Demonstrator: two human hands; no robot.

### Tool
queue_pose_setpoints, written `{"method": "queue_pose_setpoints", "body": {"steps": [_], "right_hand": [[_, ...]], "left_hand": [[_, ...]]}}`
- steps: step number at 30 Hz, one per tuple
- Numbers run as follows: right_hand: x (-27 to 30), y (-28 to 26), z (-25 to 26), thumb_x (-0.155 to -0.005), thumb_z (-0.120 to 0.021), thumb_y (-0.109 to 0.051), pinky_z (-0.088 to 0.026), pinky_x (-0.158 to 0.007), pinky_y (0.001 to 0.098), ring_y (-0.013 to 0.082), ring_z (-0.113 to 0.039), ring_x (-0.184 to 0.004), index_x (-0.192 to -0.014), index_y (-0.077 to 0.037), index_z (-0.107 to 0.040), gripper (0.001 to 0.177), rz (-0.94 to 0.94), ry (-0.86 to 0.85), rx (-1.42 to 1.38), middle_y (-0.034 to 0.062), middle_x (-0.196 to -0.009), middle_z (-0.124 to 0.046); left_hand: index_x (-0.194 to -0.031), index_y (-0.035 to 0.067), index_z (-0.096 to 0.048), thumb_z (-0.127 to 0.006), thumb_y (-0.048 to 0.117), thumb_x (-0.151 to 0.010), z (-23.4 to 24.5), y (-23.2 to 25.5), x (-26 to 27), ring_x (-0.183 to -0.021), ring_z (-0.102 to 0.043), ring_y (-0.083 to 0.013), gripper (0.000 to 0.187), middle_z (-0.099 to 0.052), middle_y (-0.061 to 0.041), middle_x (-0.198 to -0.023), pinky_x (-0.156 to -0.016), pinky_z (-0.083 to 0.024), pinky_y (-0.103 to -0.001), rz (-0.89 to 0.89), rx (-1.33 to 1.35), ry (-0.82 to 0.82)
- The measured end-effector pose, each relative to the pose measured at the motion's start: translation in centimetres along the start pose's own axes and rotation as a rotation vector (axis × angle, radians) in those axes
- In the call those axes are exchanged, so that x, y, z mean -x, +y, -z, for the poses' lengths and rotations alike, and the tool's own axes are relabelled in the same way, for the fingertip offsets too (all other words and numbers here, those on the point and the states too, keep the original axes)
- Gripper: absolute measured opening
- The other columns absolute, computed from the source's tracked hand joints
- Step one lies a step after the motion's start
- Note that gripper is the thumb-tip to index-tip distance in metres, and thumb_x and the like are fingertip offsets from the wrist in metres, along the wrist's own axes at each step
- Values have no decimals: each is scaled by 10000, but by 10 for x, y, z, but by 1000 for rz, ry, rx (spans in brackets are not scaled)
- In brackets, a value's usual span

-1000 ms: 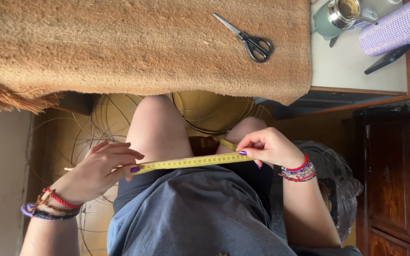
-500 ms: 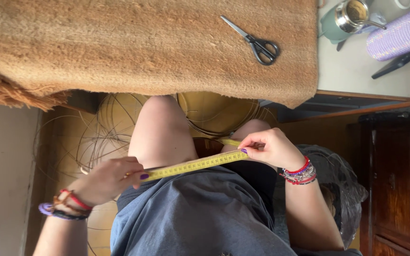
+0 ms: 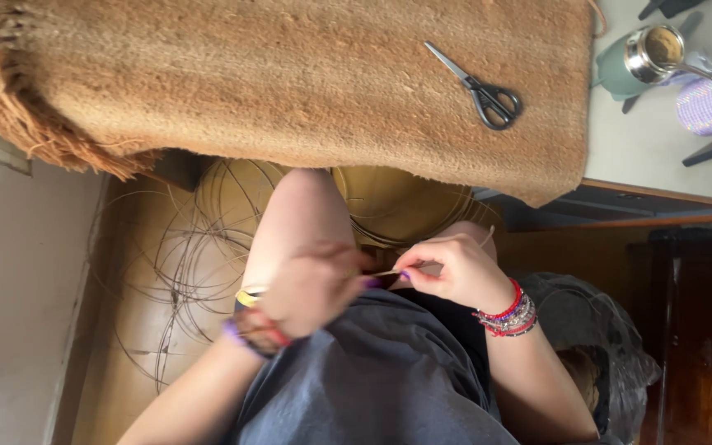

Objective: Measuring and cutting thin fiber strips to specific lengths using a measuring tape and scissors.

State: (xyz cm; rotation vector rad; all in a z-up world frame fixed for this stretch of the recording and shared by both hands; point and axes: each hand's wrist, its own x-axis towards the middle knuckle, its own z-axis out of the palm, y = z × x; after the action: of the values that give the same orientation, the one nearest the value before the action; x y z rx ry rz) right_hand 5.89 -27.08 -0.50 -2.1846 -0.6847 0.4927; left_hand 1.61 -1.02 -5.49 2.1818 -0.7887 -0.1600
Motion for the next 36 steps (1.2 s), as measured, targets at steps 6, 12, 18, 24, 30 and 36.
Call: {"method": "queue_pose_setpoints", "body": {"steps": [6, 12, 18, 24, 30, 36], "right_hand": [[-9, -35, 15, -826, -741, -86, -622, -701, 385, 246, -777, -741, -877, -108, -770, 62, 84, 71, 55, 56, -748, -777], [-14, -55, -10, -949, -672, -241, -588, -607, 224, 101, -717, -586, -824, -230, -782, 167, 66, 263, -27, -131, -607, -725], [-16, -57, -52, -1026, -585, -120, -645, -723, 355, 112, -677, -795, -1014, 14, -761, 222, -70, 490, -605, 113, -834, -791], [-13, -40, -57, -1016, -594, -79, -674, -693, 412, 226, -764, -772, -1035, 91, -746, 229, -58, 431, -656, 223, -855, -780], [-15, -44, -62, -1080, -462, -105, -538, -512, 253, 133, -585, -628, -976, 28, -678, 274, 14, 389, -766, 115, -637, -597], [-11, -30, -62, -1087, -433, -78, -507, -511, 261, 122, -467, -593, -1024, 55, -625, 242, 64, 325, -914, 116, -663, -513]], "left_hand": [[-906, 176, -734, -697, 218, -933, 1, 23, -30, -952, -717, -277, 63, -695, -15, -976, -820, -584, -369, 44, 90, 213], [-870, 83, -761, -667, 221, -995, -2, 34, -36, -1249, -576, -252, 209, -588, -118, -1355, -1040, -472, -375, 118, 1010, 463], [-956, -77, -717, -620, 135, -1025, -27, 35, -44, -1083, -668, -174, 244, -582, -143, -1377, -794, -641, -306, 158, 1543, 625], [-935, 30, -774, -691, 192, -987, -17, 39, -42, -1250, -542, -150, 189, -579, -95, -1436, -1046, -465, -316, 110, 1316, 694], [-1107, 51, -716, -757, 183, -935, -5, 29, -45, -1268, -525, -181, 221, -550, -109, -1466, -1059, -437, -362, 92, 1169, 639], [-1269, 58, -698, -821, 189, -877, 7, 33, -45, -1200, -587, -201, 431, -605, -140, -1384, -1040, -441, -363, 109, 1066, 551]]}}
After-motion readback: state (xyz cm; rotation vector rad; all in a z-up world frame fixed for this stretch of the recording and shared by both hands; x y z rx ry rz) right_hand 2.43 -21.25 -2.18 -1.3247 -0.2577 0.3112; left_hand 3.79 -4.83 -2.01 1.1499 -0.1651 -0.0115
